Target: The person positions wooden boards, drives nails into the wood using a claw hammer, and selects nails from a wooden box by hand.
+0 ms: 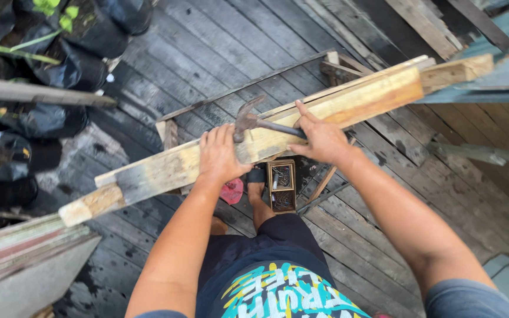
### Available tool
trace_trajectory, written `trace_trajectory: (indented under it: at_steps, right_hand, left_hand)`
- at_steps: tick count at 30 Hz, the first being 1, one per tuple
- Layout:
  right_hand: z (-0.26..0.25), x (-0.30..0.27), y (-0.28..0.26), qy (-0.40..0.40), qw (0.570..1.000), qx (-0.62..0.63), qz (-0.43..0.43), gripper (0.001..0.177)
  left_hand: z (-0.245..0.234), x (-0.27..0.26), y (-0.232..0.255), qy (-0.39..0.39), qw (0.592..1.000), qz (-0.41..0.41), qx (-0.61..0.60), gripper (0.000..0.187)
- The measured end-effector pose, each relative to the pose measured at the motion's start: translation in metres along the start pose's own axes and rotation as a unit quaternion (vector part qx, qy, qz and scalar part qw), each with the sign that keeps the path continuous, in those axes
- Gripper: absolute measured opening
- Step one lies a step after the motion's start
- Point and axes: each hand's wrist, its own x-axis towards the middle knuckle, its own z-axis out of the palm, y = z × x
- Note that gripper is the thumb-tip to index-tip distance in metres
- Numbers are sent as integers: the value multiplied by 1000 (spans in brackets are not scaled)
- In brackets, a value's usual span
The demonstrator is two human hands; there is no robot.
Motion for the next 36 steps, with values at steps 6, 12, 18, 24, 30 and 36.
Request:
trace_trajectory:
  at_steps: [6,12,18,24,30,36]
  right_hand:
    - [59,-81,-12,240,950,196,24,61]
    - [115,-135,-36,277,759,541,234,23]
    - [117,-132,-22,368,499,711,333,9]
    - [118,-87,40,453,297,752,375,9]
    - [112,-50,84,457,248,783,342,15]
    - [108,-66,63,422,333,759,368,13]
  left_hand:
    - [-1,-6,8,-9,999,-7,35,123]
    - [-11,-2,27,-68,994,-13,80,129]
    - [-2,10,28,-18,997,47,61,125]
    - [-2,12,25,-44,993,68,80,120]
    - [1,12,22,-49,993,63,84,118]
    - [9,10,11,13,995,89,50,114]
